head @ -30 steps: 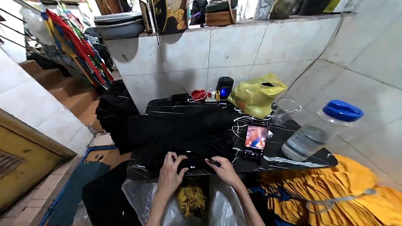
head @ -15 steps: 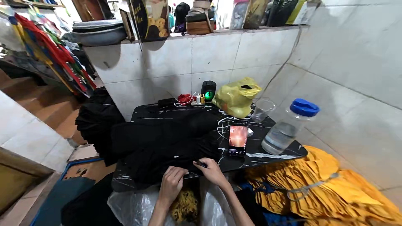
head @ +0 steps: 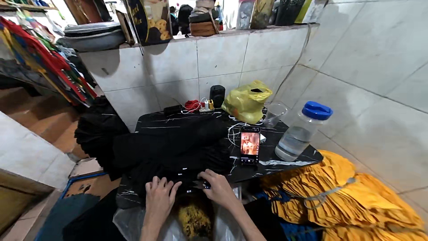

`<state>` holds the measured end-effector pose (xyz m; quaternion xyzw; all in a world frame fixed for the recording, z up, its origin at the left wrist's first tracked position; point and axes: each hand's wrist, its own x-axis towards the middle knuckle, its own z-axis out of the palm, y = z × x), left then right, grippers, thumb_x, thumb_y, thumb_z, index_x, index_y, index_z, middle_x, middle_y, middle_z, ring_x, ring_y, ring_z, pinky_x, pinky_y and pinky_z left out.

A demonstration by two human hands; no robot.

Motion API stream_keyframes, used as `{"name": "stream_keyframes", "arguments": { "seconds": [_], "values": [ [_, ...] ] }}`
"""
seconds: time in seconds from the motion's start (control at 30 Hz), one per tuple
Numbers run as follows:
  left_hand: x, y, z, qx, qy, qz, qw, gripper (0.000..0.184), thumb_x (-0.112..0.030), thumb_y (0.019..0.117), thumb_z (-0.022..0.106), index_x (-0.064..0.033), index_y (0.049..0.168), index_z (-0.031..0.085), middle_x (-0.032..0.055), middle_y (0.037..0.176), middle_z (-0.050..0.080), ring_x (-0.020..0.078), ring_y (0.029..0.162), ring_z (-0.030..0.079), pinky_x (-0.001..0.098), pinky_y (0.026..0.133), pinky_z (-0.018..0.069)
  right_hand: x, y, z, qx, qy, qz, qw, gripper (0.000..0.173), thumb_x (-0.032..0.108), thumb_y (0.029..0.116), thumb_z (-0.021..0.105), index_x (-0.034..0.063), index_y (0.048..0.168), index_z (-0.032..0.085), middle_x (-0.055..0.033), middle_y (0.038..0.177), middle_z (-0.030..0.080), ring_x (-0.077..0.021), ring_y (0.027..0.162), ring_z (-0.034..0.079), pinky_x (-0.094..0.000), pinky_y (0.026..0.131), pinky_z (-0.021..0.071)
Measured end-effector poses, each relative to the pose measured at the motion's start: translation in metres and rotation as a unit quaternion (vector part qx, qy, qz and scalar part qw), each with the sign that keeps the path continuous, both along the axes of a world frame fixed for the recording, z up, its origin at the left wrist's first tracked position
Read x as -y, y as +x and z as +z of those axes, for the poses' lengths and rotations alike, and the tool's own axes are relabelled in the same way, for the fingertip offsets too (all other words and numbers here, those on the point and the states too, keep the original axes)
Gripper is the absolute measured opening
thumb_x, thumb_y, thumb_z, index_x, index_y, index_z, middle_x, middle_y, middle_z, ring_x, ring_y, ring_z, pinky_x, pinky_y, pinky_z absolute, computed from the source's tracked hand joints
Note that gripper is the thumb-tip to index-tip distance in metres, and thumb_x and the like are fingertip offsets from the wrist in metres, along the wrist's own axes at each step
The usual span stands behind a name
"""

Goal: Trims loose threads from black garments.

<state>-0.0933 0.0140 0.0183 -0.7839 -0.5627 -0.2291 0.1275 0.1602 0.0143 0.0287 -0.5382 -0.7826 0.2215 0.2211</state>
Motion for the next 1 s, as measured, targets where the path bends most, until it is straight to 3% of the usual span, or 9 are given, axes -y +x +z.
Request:
{"name": "stream_keyframes", "arguments": {
  "seconds": [0.1,0.2,0.37,0.47,0.6,0.67,0.73,0.87,1.0],
  "values": [
    [0.011,-0.005,0.0,0.014,-0.035,0.007,0.999,0.042,-0.043,0.0934,0.065,-0.0103,0.069,0.075,0.0138,0.094,0.067,0.0352,0.095,0.063,0.0502,0.081,0.0506,-0.003,-0.016,0.003,0.02,0.018,0.004,1.0,0.061,0.012,0.0857,0.069,0.0304,0.143,0.06,-0.0128,0.128,0.063,-0.0283,0.082,0.07,-0.0495,0.071,0.0586],
    [0.025,-0.004,0.007,0.063,-0.111,0.05,0.991,0.011,-0.013,0.0792,0.079,-0.004,0.076,0.074,0.016,0.098,0.065,0.0336,0.095,0.065,0.0457,0.079,0.0579,-0.004,-0.026,0.002,0.044,0.025,0.04,0.998,0.04,0.012,0.0875,0.068,0.0186,0.127,0.07,-0.0145,0.135,0.059,-0.0289,0.078,0.069,-0.0487,0.069,0.0592],
    [0.044,-0.008,0.024,0.175,-0.173,0.143,0.959,0.031,-0.013,0.0827,0.074,-0.0031,0.11,0.064,0.0149,0.087,0.069,0.0331,0.073,0.069,0.0533,0.063,0.056,0.001,-0.025,-0.006,0.068,0.002,0.077,0.995,0.032,0.005,0.0862,0.064,0.0119,0.117,0.07,-0.0146,0.119,0.066,-0.0331,0.088,0.07,-0.0536,0.072,0.0567],
    [0.041,-0.009,0.023,0.313,-0.095,0.131,0.936,0.03,-0.01,0.0821,0.069,-0.0056,0.112,0.066,0.0043,0.079,0.067,0.016,0.063,0.065,0.036,0.057,0.0559,0.006,-0.019,-0.009,0.067,-0.004,0.072,0.995,0.033,0.004,0.0845,0.065,0.0126,0.115,0.072,-0.0143,0.118,0.067,-0.033,0.088,0.07,-0.0537,0.071,0.0569],
    [0.029,-0.01,0.029,0.716,-0.081,0.085,0.688,0.023,0.013,0.0842,0.07,0.0005,0.093,0.054,0.0094,0.076,0.069,0.0176,0.064,0.07,0.0326,0.057,0.0616,0.012,-0.012,-0.009,0.061,0.004,0.071,0.996,0.029,0.002,0.0813,0.067,0.0116,0.108,0.074,-0.0127,0.114,0.068,-0.0321,0.086,0.071,-0.0537,0.069,0.0576],
    [0.024,-0.009,0.032,0.841,-0.123,0.104,0.516,0.015,0.009,0.0948,0.059,-0.002,0.098,0.049,0.0092,0.081,0.063,0.0177,0.065,0.065,0.036,0.061,0.0603,0.013,-0.011,-0.006,0.067,-0.002,0.073,0.995,0.029,0.002,0.0815,0.067,0.0117,0.108,0.074,-0.012,0.113,0.069,-0.0321,0.086,0.071,-0.0537,0.069,0.0578],
    [0.024,-0.01,0.031,0.877,-0.16,0.088,0.444,0.007,-0.001,0.1036,0.049,-0.0037,0.11,0.052,0.0081,0.09,0.063,0.0174,0.069,0.065,0.0374,0.066,0.0603,0.013,-0.01,-0.004,0.071,-0.008,0.071,0.995,0.027,0.004,0.0827,0.066,0.0117,0.108,0.074,-0.0119,0.112,0.069,-0.032,0.088,0.071,-0.0537,0.071,0.0577],
    [0.028,-0.006,0.03,0.85,-0.172,0.036,0.496,0.009,-0.002,0.1048,0.049,-0.0037,0.112,0.054,0.0072,0.082,0.067,0.0138,0.059,0.063,0.0337,0.061,0.0604,0.011,-0.013,-0.001,0.049,-0.001,0.06,0.997,0.023,0.018,0.0883,0.068,0.0141,0.11,0.074,-0.0087,0.109,0.07,-0.0273,0.089,0.071,-0.0508,0.073,0.0585],
    [0.033,-0.001,0.027,0.819,-0.186,0.062,0.539,0.024,-0.006,0.103,0.057,-0.0008,0.126,0.058,0.0133,0.11,0.07,0.0216,0.083,0.071,0.0393,0.077,0.0619,0.009,-0.03,-0.003,-0.081,0.021,0.039,0.996,0.027,0.013,0.0905,0.064,0.0176,0.115,0.074,-0.0018,0.11,0.07,-0.0163,0.097,0.069,-0.0407,0.084,0.0596]
  ]
}}
